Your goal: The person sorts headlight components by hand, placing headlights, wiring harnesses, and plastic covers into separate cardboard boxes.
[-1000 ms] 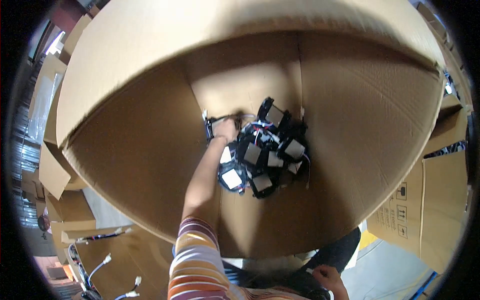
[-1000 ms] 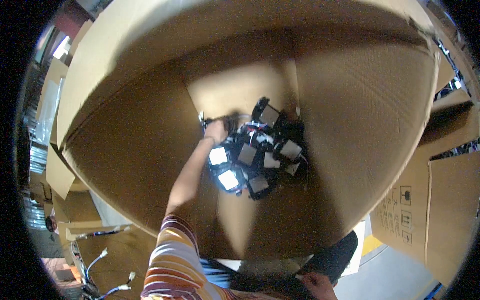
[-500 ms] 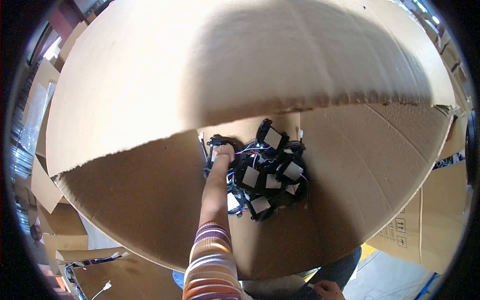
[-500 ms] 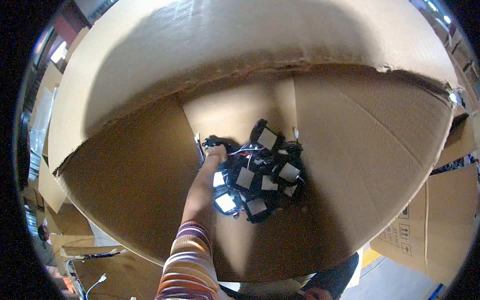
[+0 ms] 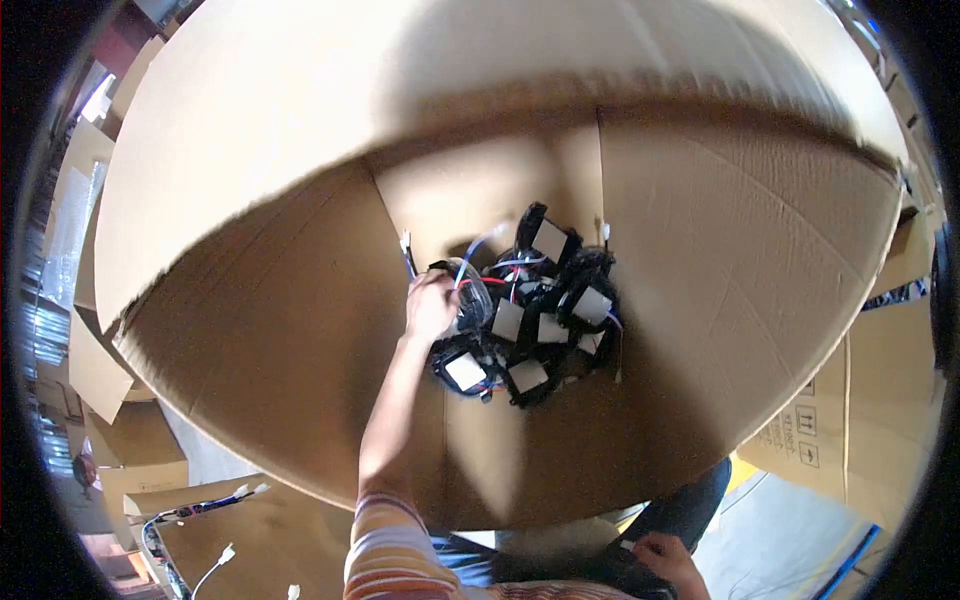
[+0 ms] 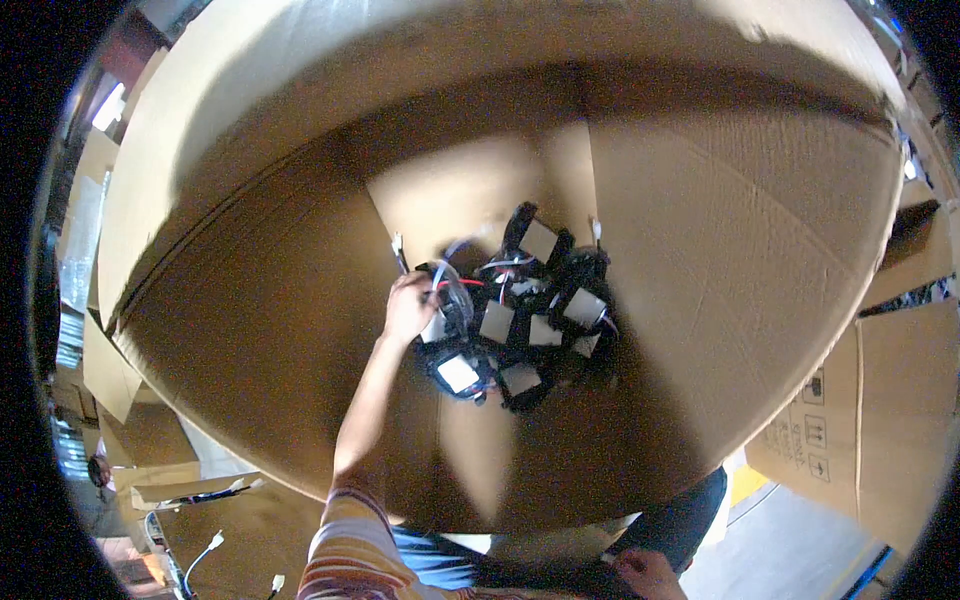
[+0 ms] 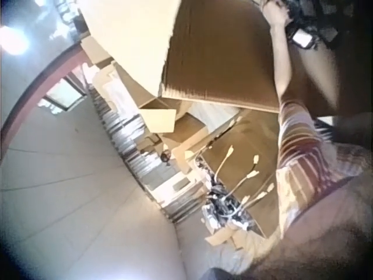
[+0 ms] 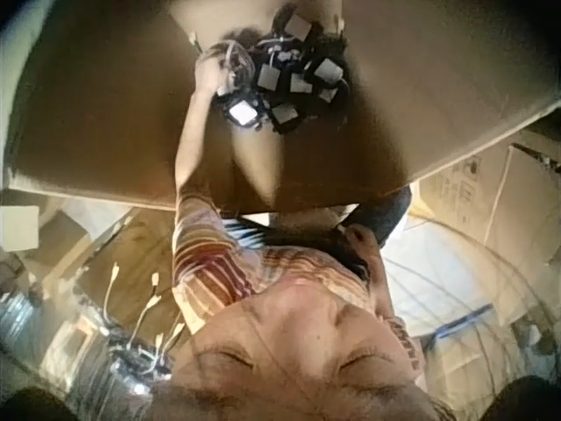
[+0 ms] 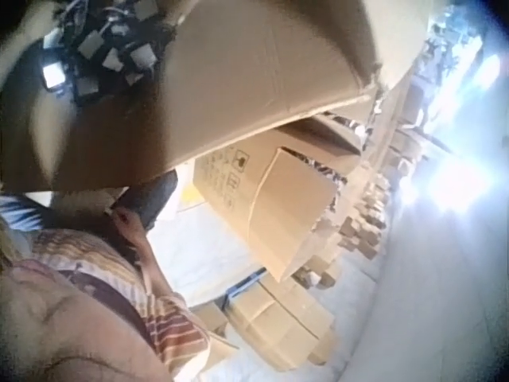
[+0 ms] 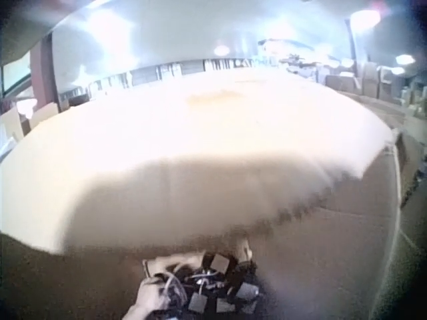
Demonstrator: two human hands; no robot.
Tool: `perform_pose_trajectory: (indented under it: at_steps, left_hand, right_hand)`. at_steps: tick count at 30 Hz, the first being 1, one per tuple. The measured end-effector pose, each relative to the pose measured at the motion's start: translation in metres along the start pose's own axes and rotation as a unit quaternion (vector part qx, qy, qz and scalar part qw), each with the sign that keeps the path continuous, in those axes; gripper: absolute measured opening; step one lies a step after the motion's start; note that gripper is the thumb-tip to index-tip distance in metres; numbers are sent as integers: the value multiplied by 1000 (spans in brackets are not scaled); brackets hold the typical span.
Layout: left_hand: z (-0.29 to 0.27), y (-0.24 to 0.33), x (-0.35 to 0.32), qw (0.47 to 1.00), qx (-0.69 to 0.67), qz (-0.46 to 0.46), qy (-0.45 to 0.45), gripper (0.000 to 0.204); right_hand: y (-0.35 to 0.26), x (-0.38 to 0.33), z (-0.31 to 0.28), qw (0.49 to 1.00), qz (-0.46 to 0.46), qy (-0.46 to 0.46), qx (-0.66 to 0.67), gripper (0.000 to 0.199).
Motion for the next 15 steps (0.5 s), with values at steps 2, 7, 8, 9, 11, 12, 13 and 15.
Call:
perform_pose_trajectory:
  at_steps: [2,7,8,9,11,12,13,15]
  left_hand:
    - [-39,31,-28,993,-98,-37,55,15]
    - [-55,109,-96,906,-373,-155,124,16]
    - [-56,129,-108,889,-416,-134,136,17]
    - [-52,145,-121,837,-504,-152,150,17]
    - [-42,169,-150,792,-565,-215,81,19]
    - [-38,177,-166,784,-575,-228,46,20]
    - [-42,186,-179,768,-601,-218,26,24]
    - [-42,201,-206,770,-586,-251,15,26]
  right_hand:
    - [-16,-1,-1,996,-45,-17,-71,17]
    - [-22,-17,-4,989,-109,-29,-100,16]
    - [-21,-24,-4,986,-127,-28,-102,15]
    - [-16,-30,-4,987,-149,-26,-60,14]
    - [-20,-45,-7,985,-147,-30,-79,14]
    - [-23,-52,-7,983,-150,-32,-98,14]
    - [-24,-60,-6,983,-167,-45,-59,13]
    - [-28,-70,-1,977,-201,-40,-55,11]
Point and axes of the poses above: each hand's wrist, its own x-axis towards the middle knuckle, its own z-axis out of the palm, y = z × x, the point moved 5 cm from there along x, towards the middle knuckle, and after that the axes turned 5 degrees about z, right-handed, at the moved point
